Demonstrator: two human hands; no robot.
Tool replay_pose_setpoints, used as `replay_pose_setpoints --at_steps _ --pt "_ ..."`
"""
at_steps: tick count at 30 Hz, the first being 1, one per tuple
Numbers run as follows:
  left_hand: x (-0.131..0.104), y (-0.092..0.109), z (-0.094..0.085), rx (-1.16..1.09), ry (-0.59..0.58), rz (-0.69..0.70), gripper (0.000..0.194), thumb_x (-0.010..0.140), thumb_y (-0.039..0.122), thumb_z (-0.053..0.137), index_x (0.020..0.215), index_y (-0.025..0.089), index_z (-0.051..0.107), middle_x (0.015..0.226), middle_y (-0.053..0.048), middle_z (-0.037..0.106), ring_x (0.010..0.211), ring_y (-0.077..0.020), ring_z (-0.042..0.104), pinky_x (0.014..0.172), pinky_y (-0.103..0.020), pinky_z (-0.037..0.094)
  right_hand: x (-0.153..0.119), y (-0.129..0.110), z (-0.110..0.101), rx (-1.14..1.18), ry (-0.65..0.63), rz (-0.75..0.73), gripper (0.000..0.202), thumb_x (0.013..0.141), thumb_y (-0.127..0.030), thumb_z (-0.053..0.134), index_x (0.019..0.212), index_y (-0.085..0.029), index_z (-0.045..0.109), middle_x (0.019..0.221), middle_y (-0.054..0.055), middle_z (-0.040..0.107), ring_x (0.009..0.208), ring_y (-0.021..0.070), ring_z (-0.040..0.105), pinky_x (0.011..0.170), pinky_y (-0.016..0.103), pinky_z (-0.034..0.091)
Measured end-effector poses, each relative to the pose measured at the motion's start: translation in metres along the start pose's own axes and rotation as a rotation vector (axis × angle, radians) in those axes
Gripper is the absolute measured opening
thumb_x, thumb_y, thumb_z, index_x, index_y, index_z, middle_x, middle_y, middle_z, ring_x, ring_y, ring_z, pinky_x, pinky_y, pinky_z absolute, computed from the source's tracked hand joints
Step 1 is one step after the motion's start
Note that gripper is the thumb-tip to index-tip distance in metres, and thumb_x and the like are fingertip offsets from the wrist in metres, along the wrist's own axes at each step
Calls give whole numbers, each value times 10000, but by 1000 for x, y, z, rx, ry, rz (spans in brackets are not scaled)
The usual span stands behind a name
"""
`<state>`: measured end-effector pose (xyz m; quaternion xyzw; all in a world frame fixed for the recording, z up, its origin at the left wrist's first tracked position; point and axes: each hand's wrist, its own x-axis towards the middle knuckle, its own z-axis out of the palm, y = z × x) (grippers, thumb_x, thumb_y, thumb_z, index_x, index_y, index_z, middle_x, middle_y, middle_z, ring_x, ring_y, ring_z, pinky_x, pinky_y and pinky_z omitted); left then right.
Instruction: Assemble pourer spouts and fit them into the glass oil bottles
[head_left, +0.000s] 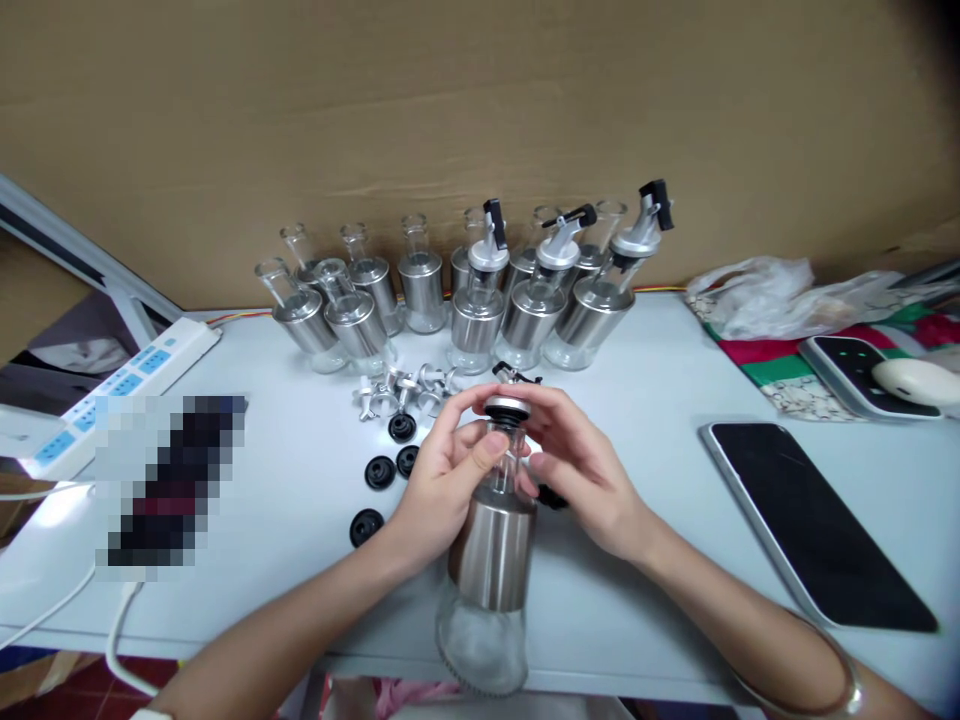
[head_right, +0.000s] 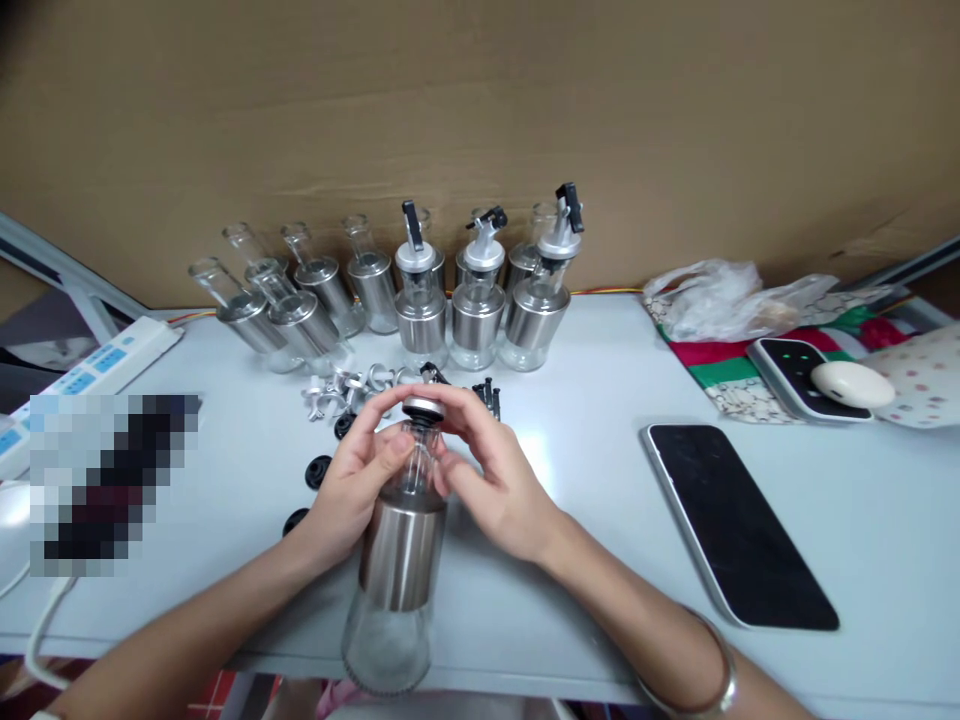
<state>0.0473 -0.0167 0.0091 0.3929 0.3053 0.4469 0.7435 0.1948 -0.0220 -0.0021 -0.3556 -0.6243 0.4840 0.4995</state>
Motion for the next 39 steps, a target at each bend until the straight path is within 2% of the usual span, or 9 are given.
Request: replay_pose_setpoints --at_steps 4,6,9,11,15,22,27,34,39 --pt "1 -1 -2 -5 40 17 431 760 400 721 1082 234 489 748 25 618 618 -123 636 584 -225 522 0 0 -1 0 -29 -3 447 862 -163 568 1278 -316 509 1282 54 552 959 166 610 867 327 516" --pt "0 -1 -3 -32 34 13 434 763 411 717 1074 239 468 748 31 622 596 -124 639 558 -227 520 2 0 -5 28 -56 53 436 860 -188 603 1272 -314 535 1199 53 601 843 143 628 811 314 535" --pt "0 -2 -3 -63 1 4 428 771 410 711 1054 236 441 783 23 645 558 -133 650 522 -236 515 6 0 -11 142 -108 133 418 842 -205 645 1241 -314 582 926 14 675 613 102 610 654 276 558" --pt "1 -2 -3 -68 -9 2 426 768 405 716 1037 227 438 822 11 659 539 -131 653 508 -233 509 9 0 -14 221 -118 170 399 818 -199 673 1195 -319 621 862 -3 688 542 86 597 587 254 556" --pt "2 -4 -3 -66 4 -15 435 751 425 725 1006 211 445 797 8 673 522 -137 655 502 -234 505 12 1 -14 271 -63 201 360 745 -185 740 1085 -293 690 923 13 720 555 100 634 573 256 575" --pt "2 -6 -5 -47 23 -40 418 750 448 715 953 208 440 606 41 641 499 -149 646 497 -229 492 14 3 -12 232 -21 191 281 721 -219 761 996 -268 729 812 2 741 498 116 645 556 272 588" --pt "1 -7 -6 -39 42 -36 407 757 449 708 940 203 440 575 36 641 520 -167 661 521 -242 501 13 2 -11 178 0 202 249 714 -299 773 951 -230 746 727 15 737 472 131 637 534 288 587" --pt "1 -7 -5 -60 4 -34 385 767 439 702 926 195 450 549 27 652 480 -146 639 492 -227 498 11 4 -8 303 28 156 149 702 -239 785 846 -243 747 611 -29 693 439 143 640 476 295 574" --pt "-1 2 0 -59 -32 16 324 811 404 668 929 205 442 556 44 633 505 -155 659 498 -229 505 9 -4 -3 195 111 109 165 724 -262 770 886 -240 746 757 15 745 465 133 650 488 278 582"
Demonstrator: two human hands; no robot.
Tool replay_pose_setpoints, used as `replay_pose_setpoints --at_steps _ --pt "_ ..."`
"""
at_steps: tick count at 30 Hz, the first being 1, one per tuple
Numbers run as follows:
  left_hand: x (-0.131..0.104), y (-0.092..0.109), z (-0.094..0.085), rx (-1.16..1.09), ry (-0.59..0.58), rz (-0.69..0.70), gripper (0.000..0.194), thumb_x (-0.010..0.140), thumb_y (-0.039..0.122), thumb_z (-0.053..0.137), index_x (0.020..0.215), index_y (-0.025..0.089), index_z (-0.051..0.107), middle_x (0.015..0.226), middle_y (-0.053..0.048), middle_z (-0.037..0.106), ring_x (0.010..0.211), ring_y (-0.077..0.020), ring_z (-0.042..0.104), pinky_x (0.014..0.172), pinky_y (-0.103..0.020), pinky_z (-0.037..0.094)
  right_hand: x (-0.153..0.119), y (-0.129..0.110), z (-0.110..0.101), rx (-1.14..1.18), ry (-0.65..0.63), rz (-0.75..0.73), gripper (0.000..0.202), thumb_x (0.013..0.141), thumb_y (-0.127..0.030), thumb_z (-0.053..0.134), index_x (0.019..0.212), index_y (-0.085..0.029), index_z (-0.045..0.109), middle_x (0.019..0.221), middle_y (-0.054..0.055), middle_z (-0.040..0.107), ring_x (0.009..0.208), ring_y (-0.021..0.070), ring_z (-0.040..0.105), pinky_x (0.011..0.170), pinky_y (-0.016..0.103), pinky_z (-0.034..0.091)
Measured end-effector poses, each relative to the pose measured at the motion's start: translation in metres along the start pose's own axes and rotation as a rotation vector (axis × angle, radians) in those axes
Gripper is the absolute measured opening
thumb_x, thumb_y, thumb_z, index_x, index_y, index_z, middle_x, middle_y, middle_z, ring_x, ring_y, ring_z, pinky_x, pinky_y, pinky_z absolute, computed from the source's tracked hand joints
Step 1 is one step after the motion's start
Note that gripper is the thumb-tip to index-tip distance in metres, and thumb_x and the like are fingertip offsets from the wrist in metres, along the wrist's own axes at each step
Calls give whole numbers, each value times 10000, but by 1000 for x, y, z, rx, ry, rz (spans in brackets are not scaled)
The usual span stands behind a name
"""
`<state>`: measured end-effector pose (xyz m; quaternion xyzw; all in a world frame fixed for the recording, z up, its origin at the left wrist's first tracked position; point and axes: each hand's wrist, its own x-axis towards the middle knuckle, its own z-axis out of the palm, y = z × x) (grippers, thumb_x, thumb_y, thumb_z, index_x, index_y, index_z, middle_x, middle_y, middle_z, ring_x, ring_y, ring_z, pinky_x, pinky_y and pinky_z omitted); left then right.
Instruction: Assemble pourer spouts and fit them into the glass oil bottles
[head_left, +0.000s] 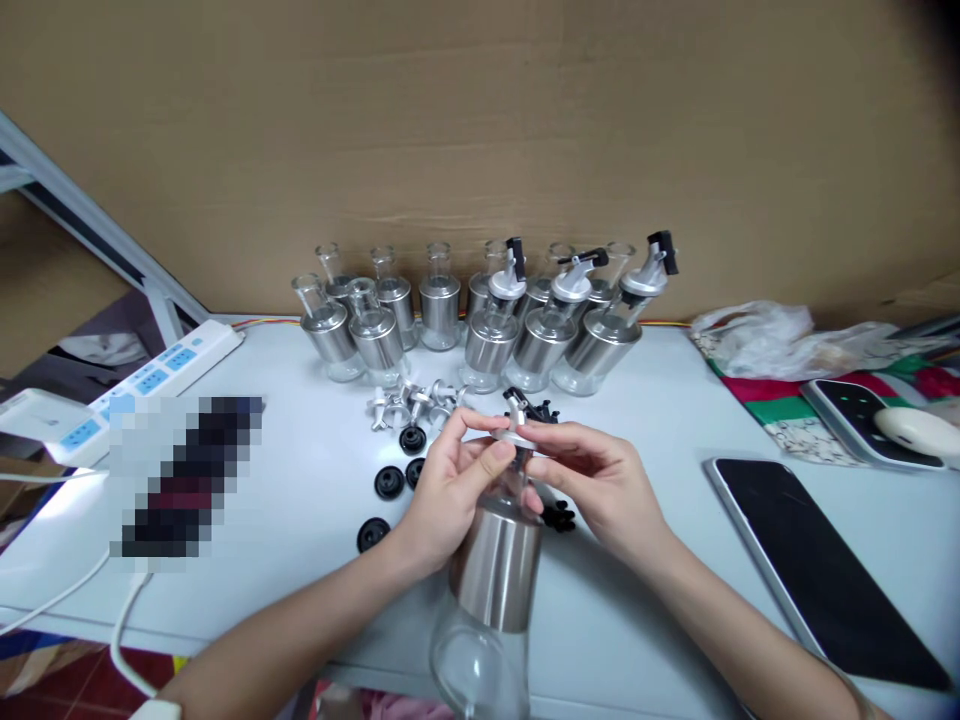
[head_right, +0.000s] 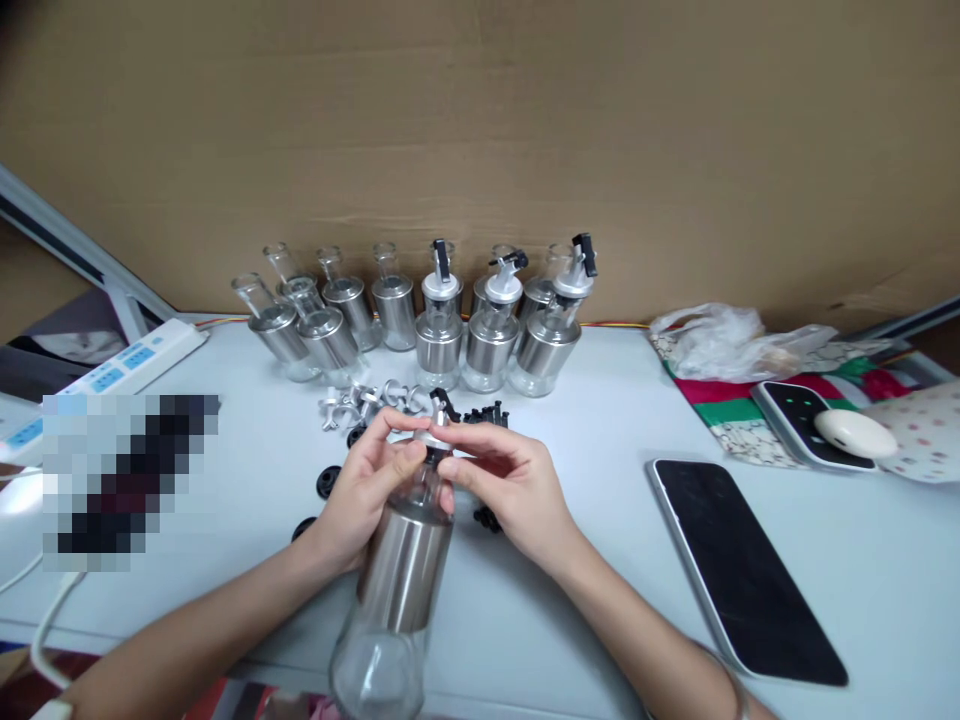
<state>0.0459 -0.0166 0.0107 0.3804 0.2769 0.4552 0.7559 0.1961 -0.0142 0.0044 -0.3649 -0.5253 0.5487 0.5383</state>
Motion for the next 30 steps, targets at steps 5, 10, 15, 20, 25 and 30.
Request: replay_pose_setpoints --at_steps 5,10,15,20,25,30 --pt "8 51 9 152 55 330 226 863 316 615 956 230 428 788 19 655 607 -149 678 534 -262 538 0 -5 -3 -40 240 -173 177 844 -305 655 1013 -275 697 994 37 739 857 197 714 718 340 612" --pt "53 102 7 507 223 1149 295 847 347 648 970 254 397 886 31 559 733 -117 628 696 -289 539 3 1 -8 -41 421 -280 93 873 -242 606 914 -227 689 779 10 721 608 128 663 588 269 567" --pt "93 104 -16 724 249 1179 318 868 465 577 1029 264 390 1010 -15 496 858 -154 611 812 -341 482 -1 3 -5 -104 370 -332 118 892 -227 572 941 -223 679 751 7 701 595 126 637 594 284 541" --pt "107 84 -43 828 241 1102 324 892 521 501 1025 256 372 1037 -43 473 831 -152 601 841 -351 456 -3 3 -5 -156 324 -351 158 903 -170 540 943 -230 681 738 -8 682 593 109 624 599 265 523" --pt "118 73 -62 1042 210 1120 305 930 539 390 1005 252 318 1014 -32 402 871 -145 566 820 -339 470 -3 5 -7 -181 307 -393 209 903 -122 519 941 -239 688 731 -23 671 590 91 617 593 239 510" --pt "119 67 -73 1203 177 1034 228 974 486 289 1028 266 260 1027 -34 372 894 -138 571 807 -332 485 -3 2 -7 -180 301 -397 211 903 -116 519 958 -234 685 721 -28 672 582 82 619 592 223 506"
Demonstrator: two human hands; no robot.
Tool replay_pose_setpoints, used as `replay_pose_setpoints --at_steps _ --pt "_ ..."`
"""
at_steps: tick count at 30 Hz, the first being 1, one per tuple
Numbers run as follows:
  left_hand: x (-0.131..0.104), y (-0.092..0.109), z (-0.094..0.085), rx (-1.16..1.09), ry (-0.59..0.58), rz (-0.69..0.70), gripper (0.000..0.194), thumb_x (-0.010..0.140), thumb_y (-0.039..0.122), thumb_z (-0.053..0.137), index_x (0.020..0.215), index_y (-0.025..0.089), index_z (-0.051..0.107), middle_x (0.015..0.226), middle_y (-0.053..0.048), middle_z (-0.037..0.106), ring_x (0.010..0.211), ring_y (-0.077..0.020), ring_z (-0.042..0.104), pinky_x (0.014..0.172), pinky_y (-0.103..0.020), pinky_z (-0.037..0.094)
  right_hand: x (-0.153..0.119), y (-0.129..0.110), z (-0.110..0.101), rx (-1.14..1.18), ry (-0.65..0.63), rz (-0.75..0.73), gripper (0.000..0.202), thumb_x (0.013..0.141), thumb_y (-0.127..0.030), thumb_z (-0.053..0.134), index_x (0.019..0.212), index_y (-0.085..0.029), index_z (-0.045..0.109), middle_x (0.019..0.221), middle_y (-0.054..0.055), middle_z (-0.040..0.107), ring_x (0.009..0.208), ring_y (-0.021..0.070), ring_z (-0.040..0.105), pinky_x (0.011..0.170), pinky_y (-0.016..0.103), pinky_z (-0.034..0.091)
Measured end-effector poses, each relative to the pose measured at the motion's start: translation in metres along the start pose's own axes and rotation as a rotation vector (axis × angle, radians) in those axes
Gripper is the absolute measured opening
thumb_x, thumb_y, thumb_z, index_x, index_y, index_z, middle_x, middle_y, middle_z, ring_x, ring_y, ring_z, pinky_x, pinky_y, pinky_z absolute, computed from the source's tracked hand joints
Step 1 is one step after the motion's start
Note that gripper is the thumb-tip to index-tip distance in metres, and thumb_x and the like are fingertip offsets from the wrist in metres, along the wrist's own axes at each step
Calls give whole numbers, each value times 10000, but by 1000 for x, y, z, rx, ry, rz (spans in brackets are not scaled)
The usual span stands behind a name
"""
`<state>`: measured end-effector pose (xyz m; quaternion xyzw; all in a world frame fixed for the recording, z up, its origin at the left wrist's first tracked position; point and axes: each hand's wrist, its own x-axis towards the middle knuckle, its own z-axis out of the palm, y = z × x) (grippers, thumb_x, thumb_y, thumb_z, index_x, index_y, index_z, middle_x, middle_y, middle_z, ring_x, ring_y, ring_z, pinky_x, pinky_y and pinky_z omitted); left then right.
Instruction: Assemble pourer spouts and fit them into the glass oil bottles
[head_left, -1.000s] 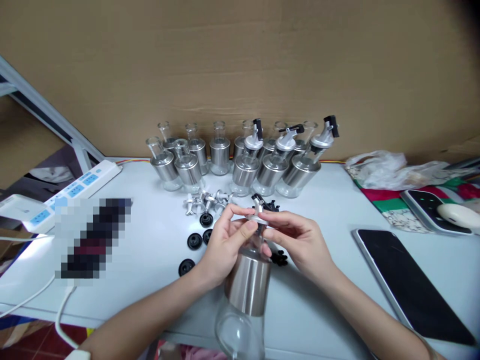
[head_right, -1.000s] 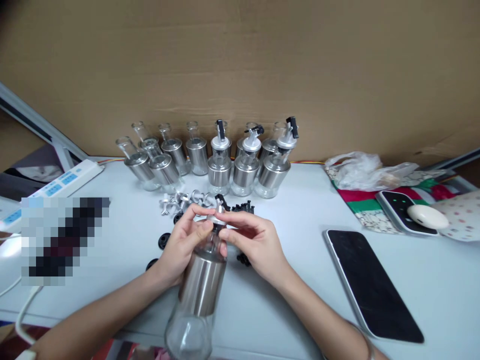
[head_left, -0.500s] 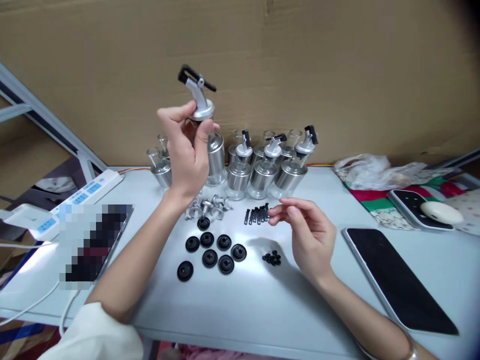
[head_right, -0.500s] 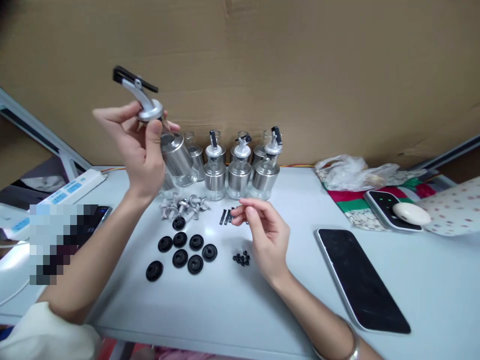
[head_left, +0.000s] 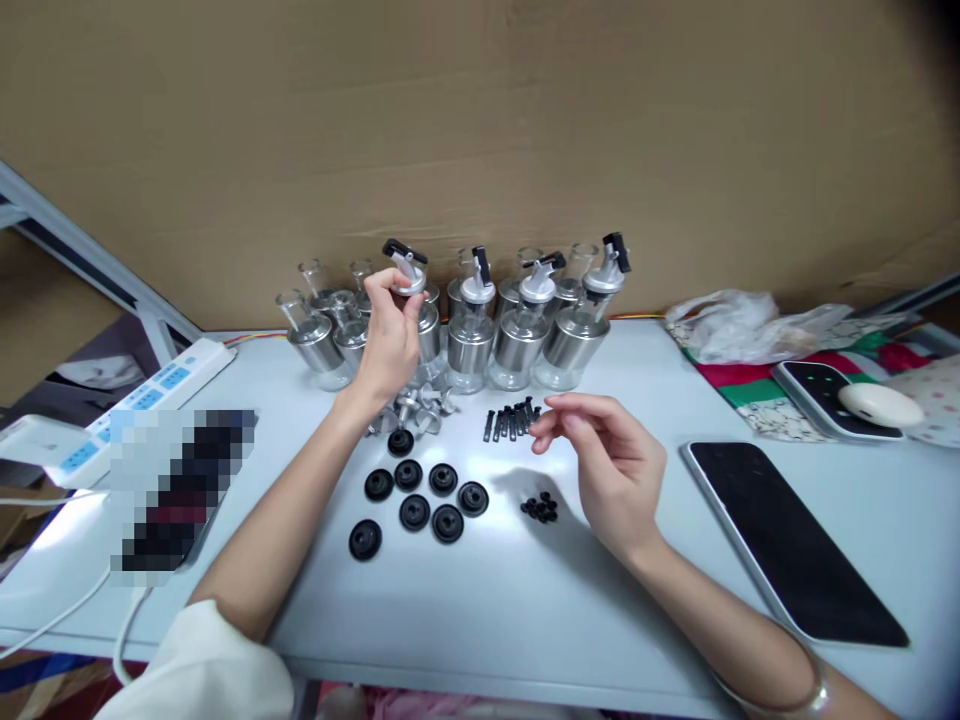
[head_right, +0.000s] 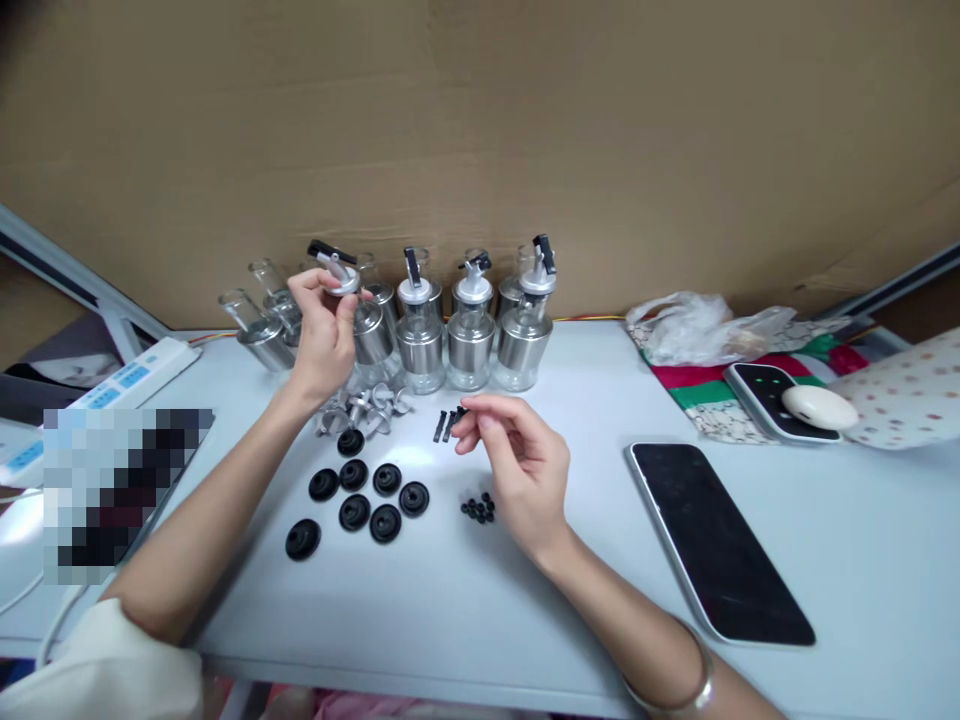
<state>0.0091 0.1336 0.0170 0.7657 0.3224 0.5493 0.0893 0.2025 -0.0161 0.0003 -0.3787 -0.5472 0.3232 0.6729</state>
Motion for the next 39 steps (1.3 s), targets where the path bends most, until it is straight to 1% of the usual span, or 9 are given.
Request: replay_pose_setpoints --at_steps 11,19,23,27,29,31,33,35,39 --pt "-11 -9 1 -8 -31 -71 231 977 479 288 1025 257 249 1013 -45 385 925 -158 591 833 -359 481 1 3 -1 -2 14 29 170 901 -137 534 958 -223 670 696 -33 673 553 76 612 579 212 497" --pt "-10 -1 -12 73 -113 -115 178 937 262 426 1046 229 289 1020 -60 467 966 -179 574 875 -397 470 3 4 -3 -88 -45 87 107 892 -202 552 963 -213 631 668 -31 657 565 101 602 592 240 492" --pt "-18 20 -25 89 4 -167 323 881 168 475 1140 227 290 1199 -105 426 1134 -201 528 890 -367 485 5 1 -4 -352 -299 127 98 869 -227 575 936 -188 635 660 -9 632 590 131 576 568 257 457" --pt "-48 49 -47 112 62 -97 214 904 188 458 1095 229 372 1143 -87 482 1061 -199 549 837 -362 484 4 -1 0 -640 -698 27 150 828 -288 666 925 -173 670 747 25 650 748 183 583 696 319 436" --pt "-73 63 -63 112 -52 -92 194 924 208 444 1107 228 383 1112 -89 513 1070 -211 530 838 -374 477 3 -1 2 -737 -820 -11 267 765 -360 735 949 -178 671 757 25 653 794 209 582 751 357 414" --pt "-104 74 -79 109 -298 -94 296 923 278 478 1183 220 351 1190 -129 488 1148 -245 484 901 -430 462 1 -1 3 -798 -887 -14 379 699 -409 782 977 -179 667 777 29 657 815 226 589 763 371 406" --pt "-133 80 -91 131 -522 -139 457 890 397 547 1236 216 311 1322 -182 390 1253 -294 408 980 -503 419 -1 -1 4 -819 -932 4 400 686 -382 798 998 -171 661 783 34 661 803 225 603 758 365 414" --pt "-156 80 -96 173 -642 -170 561 854 455 587 1263 217 287 1391 -214 297 1307 -317 354 975 -505 438 -3 0 5 -822 -963 38 336 722 -293 783 1004 -161 657 779 40 667 775 215 614 746 348 433" --pt "-170 68 -89 222 -618 -126 545 862 433 572 1273 233 275 1411 -212 276 1353 -319 303 1002 -521 419 -6 3 9 -787 -954 91 235 788 -164 708 1017 -152 656 818 62 686 793 213 621 742 332 471"
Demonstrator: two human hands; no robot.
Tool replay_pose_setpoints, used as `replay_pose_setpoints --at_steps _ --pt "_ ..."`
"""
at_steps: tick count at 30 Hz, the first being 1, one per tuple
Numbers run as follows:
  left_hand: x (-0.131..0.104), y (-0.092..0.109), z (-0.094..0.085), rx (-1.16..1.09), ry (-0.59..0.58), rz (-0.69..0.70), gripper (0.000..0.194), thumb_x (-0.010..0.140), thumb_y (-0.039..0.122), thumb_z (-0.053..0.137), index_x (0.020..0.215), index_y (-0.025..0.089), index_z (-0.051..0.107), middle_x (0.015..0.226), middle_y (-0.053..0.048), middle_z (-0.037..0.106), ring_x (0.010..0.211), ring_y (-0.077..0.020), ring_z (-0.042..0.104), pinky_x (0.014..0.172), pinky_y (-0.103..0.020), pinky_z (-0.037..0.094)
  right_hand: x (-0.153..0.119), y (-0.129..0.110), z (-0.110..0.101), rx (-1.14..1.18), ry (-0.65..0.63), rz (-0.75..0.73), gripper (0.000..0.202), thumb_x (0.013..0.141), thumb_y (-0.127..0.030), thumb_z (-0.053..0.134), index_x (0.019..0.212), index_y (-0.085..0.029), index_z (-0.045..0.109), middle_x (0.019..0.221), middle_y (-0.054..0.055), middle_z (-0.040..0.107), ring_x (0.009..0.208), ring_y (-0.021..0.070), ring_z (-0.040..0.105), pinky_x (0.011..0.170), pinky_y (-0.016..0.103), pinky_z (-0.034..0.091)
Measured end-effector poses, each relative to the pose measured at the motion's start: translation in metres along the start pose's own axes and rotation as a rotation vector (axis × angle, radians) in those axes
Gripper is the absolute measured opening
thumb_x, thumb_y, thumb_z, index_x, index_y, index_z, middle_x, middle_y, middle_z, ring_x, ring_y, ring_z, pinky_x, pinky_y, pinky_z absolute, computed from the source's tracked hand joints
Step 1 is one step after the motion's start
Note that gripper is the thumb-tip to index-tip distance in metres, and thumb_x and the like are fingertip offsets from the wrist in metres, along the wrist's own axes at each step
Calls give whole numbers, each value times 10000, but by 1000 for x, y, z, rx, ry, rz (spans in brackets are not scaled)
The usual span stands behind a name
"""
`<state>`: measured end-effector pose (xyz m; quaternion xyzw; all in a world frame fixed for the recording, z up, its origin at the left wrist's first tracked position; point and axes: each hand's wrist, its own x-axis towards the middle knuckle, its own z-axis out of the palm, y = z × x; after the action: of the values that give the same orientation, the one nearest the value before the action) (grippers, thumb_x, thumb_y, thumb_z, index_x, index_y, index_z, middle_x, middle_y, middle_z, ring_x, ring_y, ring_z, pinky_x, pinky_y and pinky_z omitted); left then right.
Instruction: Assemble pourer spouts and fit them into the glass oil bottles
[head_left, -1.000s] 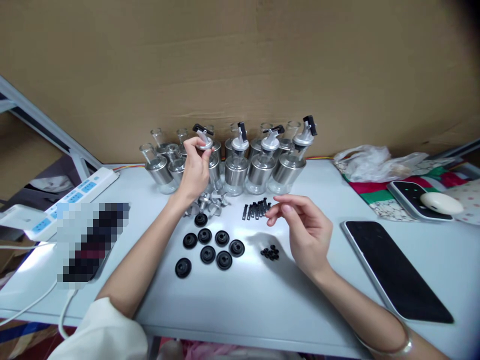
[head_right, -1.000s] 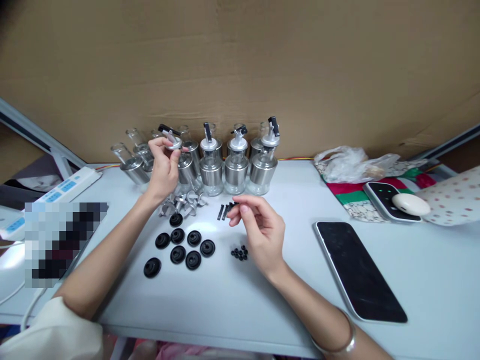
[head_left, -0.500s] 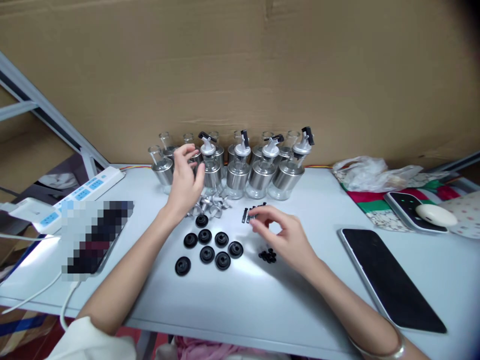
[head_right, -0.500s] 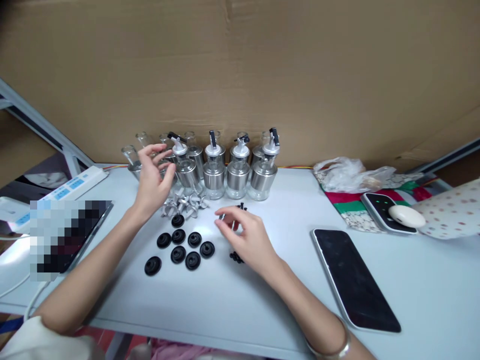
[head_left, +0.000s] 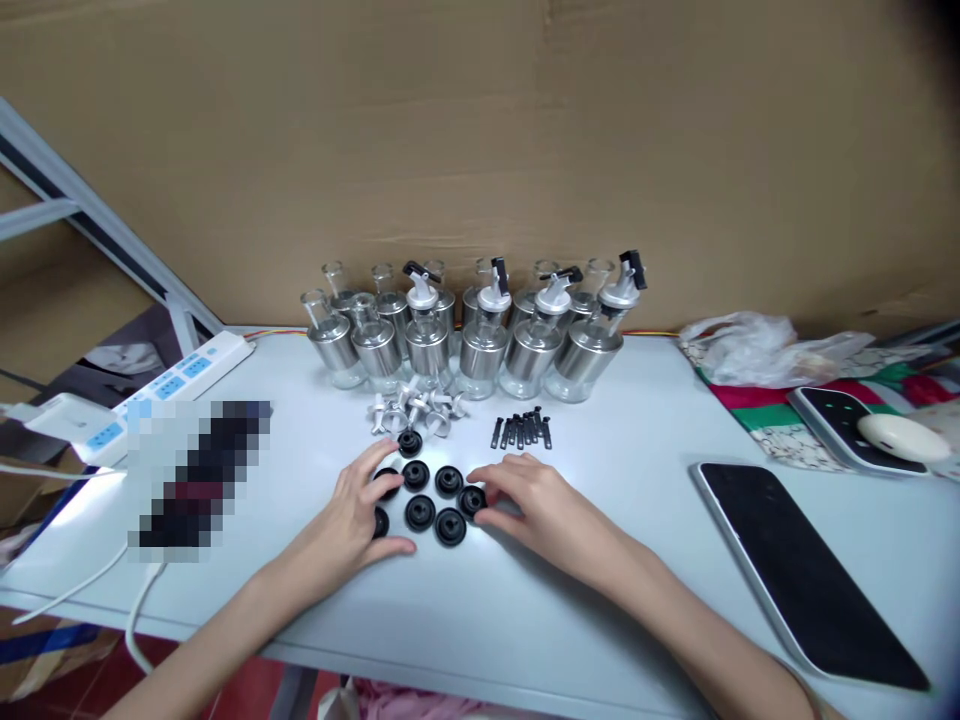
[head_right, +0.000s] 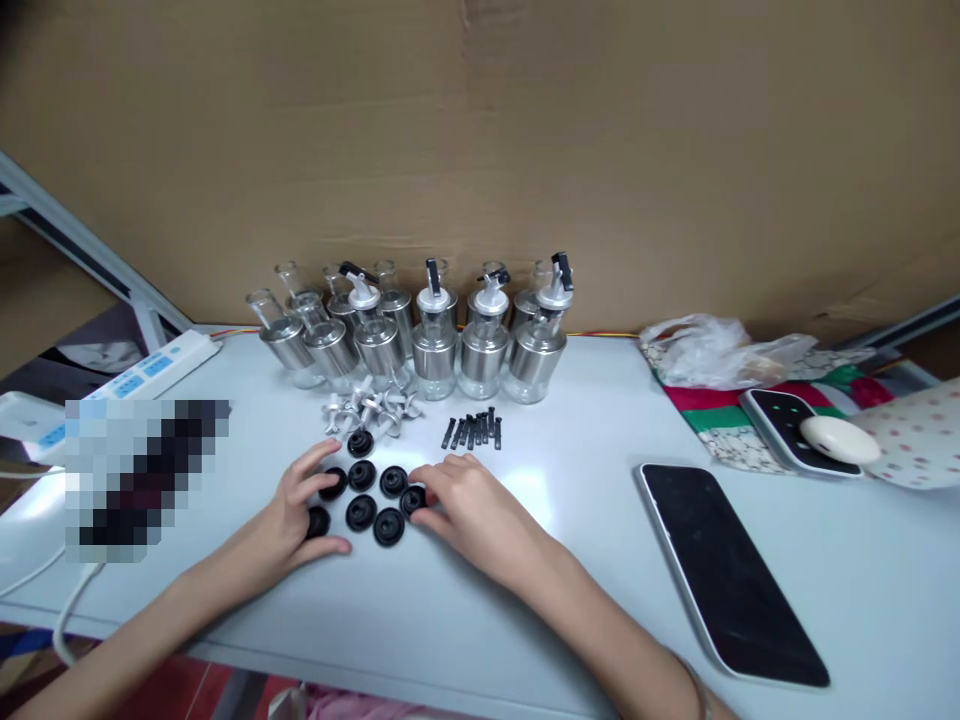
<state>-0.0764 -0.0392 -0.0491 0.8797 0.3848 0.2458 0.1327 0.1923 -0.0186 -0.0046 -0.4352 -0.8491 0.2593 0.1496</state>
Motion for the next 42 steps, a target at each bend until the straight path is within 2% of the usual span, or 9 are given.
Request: replay_pose_setpoints --at_steps 4,13,16,20,25,30,34,39,42 --pt "18 -7 3 39 19 43 573 831 485 587 1266 236 308 1382 -196 340 1321 -323 361 992 -515 422 0 -2 5 37 51 -52 222 786 -122 690 1005 -151 667 810 64 694 791 205 623 723 318 496" --pt "33 3 -11 124 -128 -17 537 827 574 551 1207 208 456 1325 -181 477 1226 -327 455 995 -530 313 -2 -7 6 33 53 -129 165 834 -172 640 993 -141 672 859 86 684 816 210 620 749 345 503" --pt "44 -1 -18 105 -24 -125 311 956 379 381 1195 205 479 1257 -135 540 1186 -268 484 975 -466 327 -3 -8 5 34 68 -146 153 854 -185 616 991 -143 668 865 85 689 813 209 622 778 364 492" --pt "72 -16 -25 344 115 -199 311 960 191 327 1199 179 526 1185 -130 575 1094 -258 528 858 -399 395 -3 -8 2 1 126 -186 143 875 -201 585 985 -150 659 862 80 684 805 208 616 773 371 479" --pt "94 -32 -29 443 95 -144 248 930 168 412 1101 176 591 1205 -130 592 1103 -285 513 818 -397 389 -4 -6 -3 -37 213 -218 133 880 -189 567 975 -153 653 852 74 684 783 202 618 746 351 457" --pt "92 -19 -43 417 92 -94 150 930 212 456 972 186 598 1037 -85 671 972 -250 547 771 -368 363 -6 -5 -9 -35 302 -230 143 910 -210 527 956 -155 650 851 70 693 765 196 613 729 350 427" --pt "90 12 -48 46 178 -184 137 909 290 482 894 182 566 886 -45 633 863 -213 549 780 -346 365 -5 -1 -11 -31 442 -246 162 924 -192 500 1009 -163 635 820 70 693 734 194 603 701 343 425" --pt "101 42 -26 -712 -39 -408 182 866 350 492 828 178 537 787 0 557 749 -154 524 700 -263 390 -4 2 -12 27 618 -240 267 893 -215 577 1161 -208 569 913 68 680 810 203 618 736 350 455" --pt "103 47 -13 -830 -96 -446 230 871 384 485 791 174 535 739 13 534 712 -139 502 683 -247 374 -4 2 -13 44 652 -295 212 882 -170 593 1090 -212 596 901 66 678 807 196 615 710 338 462"
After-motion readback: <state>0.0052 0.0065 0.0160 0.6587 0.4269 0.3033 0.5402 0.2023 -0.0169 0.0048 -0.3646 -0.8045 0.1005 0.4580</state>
